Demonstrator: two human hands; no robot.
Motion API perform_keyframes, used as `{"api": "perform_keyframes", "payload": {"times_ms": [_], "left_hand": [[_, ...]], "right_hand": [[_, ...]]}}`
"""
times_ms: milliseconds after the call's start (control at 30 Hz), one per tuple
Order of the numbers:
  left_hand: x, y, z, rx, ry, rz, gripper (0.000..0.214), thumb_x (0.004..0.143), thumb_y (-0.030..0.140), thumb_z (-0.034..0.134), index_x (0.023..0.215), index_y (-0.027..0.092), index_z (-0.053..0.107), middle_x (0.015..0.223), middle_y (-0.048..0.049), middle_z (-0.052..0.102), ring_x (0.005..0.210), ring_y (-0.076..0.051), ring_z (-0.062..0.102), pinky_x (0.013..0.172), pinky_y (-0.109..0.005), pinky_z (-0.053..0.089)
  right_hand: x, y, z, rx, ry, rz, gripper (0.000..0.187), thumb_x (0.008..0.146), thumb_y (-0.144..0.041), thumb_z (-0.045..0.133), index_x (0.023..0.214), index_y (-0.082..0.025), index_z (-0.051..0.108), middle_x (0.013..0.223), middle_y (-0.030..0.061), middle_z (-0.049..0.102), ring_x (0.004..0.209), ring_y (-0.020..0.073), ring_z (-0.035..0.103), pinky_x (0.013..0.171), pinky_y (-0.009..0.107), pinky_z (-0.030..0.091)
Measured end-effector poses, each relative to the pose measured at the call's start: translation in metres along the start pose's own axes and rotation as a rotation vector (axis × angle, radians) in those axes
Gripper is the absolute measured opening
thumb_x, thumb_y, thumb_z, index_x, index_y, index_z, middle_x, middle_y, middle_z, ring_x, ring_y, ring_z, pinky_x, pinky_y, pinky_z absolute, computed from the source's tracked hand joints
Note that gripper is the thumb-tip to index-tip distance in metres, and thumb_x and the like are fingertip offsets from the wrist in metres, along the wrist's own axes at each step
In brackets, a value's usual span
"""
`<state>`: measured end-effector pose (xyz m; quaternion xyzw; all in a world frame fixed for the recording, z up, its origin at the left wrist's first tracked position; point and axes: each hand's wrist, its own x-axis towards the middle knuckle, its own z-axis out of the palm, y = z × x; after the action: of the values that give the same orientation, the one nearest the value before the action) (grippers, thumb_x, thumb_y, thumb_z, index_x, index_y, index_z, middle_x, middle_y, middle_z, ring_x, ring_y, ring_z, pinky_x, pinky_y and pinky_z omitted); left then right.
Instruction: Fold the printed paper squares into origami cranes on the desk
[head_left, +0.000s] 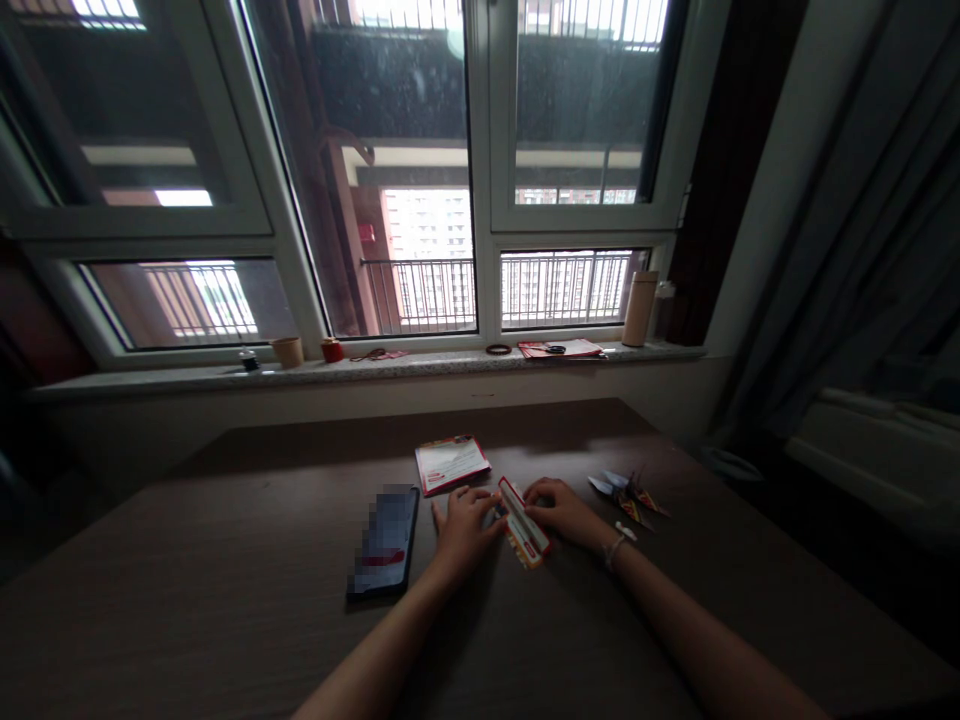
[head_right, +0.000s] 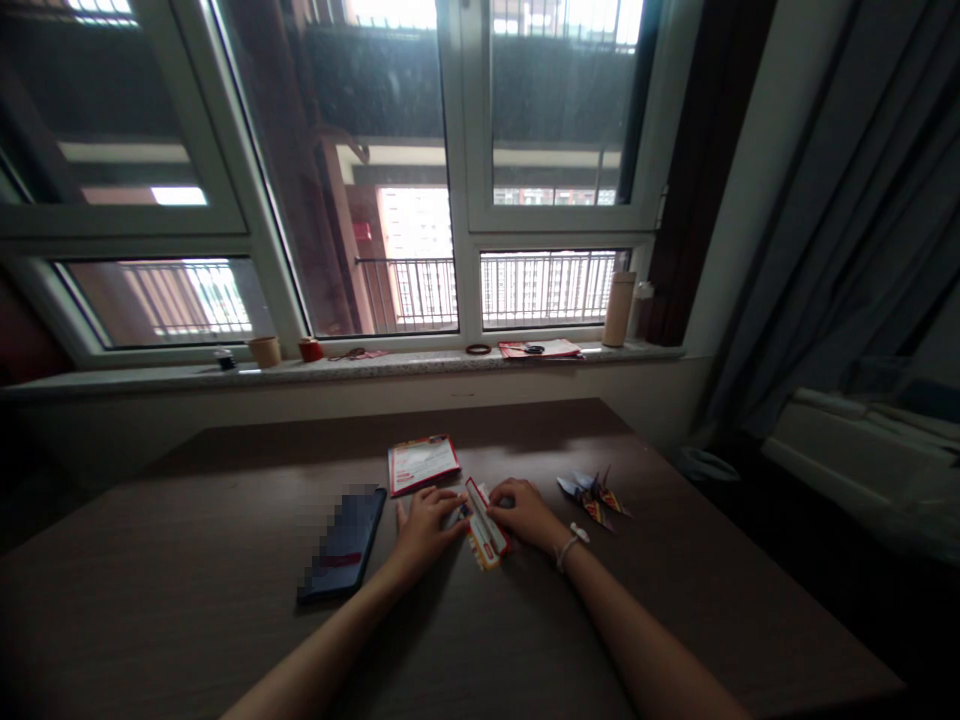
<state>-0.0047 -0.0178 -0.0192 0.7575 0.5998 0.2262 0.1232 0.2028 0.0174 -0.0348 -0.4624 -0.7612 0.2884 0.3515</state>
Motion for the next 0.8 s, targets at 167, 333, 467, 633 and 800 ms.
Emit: {"api": "perform_keyframes", "payload": {"times_ms": [167,333,467,633,800], "left_hand": [[0.001,-0.003,0.001,-0.003,0.011,-0.003,0.030,0.084,0.040,0.059,0.113,0.036,0.069,0.129,-0.0040,0.062,0.129,-0.033,0.040,0.107,-0.073,0.005],[0.002,-0.008,-0.002,0.026,0.015,-0.012,0.023,0.084,0.041,0.060,0.104,0.039,0.072,0.128,-0.0012,0.063,0.131,-0.034,0.038,0.106,-0.074,0.003],[0.003,-0.010,-0.005,0.050,0.035,-0.010,0.020,0.083,0.037,0.062,0.099,0.040,0.074,0.126,0.0007,0.064,0.128,-0.034,0.041,0.105,-0.075,0.003],[0.004,-0.012,-0.007,0.052,0.011,-0.034,0.020,0.083,0.037,0.061,0.099,0.040,0.074,0.129,-0.0001,0.063,0.129,-0.036,0.039,0.103,-0.077,0.003],[0.003,-0.015,-0.007,0.065,0.016,-0.004,0.023,0.083,0.042,0.060,0.103,0.040,0.072,0.129,0.0000,0.062,0.131,-0.036,0.037,0.102,-0.078,-0.004]], "right_hand": [[0.000,0.003,-0.011,0.058,0.047,0.141,0.019,0.072,-0.034,0.060,0.075,-0.016,0.067,0.081,0.0045,0.069,0.080,0.0199,0.063,0.077,0.030,0.047],[0.001,0.008,-0.023,0.057,0.129,0.189,0.020,0.072,-0.033,0.059,0.078,-0.015,0.066,0.081,0.0049,0.069,0.077,0.0184,0.063,0.071,0.027,0.047],[0.000,0.006,-0.031,-0.041,0.149,0.186,0.031,0.072,-0.024,0.055,0.100,-0.016,0.067,0.086,0.0041,0.068,0.077,0.0184,0.062,0.071,0.029,0.047],[-0.004,0.002,-0.034,-0.412,0.090,0.121,0.038,0.077,-0.016,0.050,0.107,-0.024,0.071,0.088,0.0046,0.068,0.096,0.0226,0.056,0.090,0.035,0.038],[-0.009,-0.004,-0.027,-0.564,-0.021,0.123,0.036,0.080,-0.015,0.048,0.103,-0.028,0.074,0.095,0.0079,0.065,0.104,0.0265,0.052,0.101,0.046,0.029]]}}
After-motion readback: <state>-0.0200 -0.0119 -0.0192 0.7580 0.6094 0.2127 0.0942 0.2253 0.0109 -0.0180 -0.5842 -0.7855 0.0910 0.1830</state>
